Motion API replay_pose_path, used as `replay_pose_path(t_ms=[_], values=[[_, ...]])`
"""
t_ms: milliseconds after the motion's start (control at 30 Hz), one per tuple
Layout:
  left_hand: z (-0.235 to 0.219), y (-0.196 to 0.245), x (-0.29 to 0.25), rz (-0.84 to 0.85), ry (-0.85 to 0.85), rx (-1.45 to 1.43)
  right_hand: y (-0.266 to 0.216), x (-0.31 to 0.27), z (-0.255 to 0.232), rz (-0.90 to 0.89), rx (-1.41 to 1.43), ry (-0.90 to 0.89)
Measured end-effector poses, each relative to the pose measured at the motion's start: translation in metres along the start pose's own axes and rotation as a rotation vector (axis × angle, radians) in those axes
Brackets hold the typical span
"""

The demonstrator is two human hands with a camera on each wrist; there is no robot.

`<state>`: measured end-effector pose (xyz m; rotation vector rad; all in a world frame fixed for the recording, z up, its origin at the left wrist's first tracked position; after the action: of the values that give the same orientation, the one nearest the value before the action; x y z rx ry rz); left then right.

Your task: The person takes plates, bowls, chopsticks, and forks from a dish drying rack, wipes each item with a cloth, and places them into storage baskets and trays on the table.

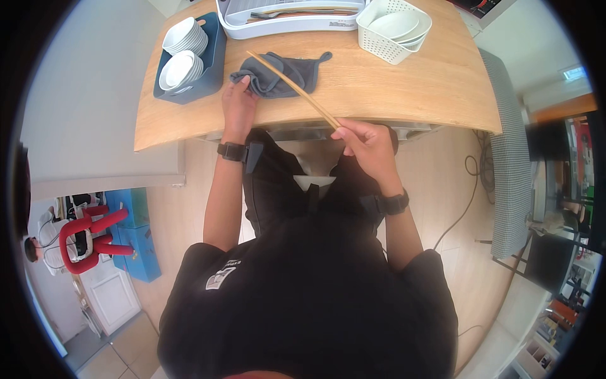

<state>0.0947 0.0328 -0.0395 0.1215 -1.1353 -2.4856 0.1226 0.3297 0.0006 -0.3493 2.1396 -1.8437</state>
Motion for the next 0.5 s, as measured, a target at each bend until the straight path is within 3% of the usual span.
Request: replay_pose_path(t_ms=[333,500], values=[[0.003,0.0,-0.004,-0.013,-0.103,0.129,0.008,0.036,0.047,0.076,0.122,-0.095],[0.004,-0.002,-0.003,-0.036,-0.076,0.191,-0.004,0.059,0.072,-0.114,-0.065,-0.073]])
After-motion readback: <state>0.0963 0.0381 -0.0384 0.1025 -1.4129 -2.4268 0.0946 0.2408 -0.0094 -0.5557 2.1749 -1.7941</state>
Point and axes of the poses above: each hand's wrist, its own x-axis towards the middle knuckle, its own z-axis out of the palm, y = z × x, the point moved 4 cm from there along x, towards the middle knuckle, and after that the axes turned 2 degrees about z, right-handed, at the moved point
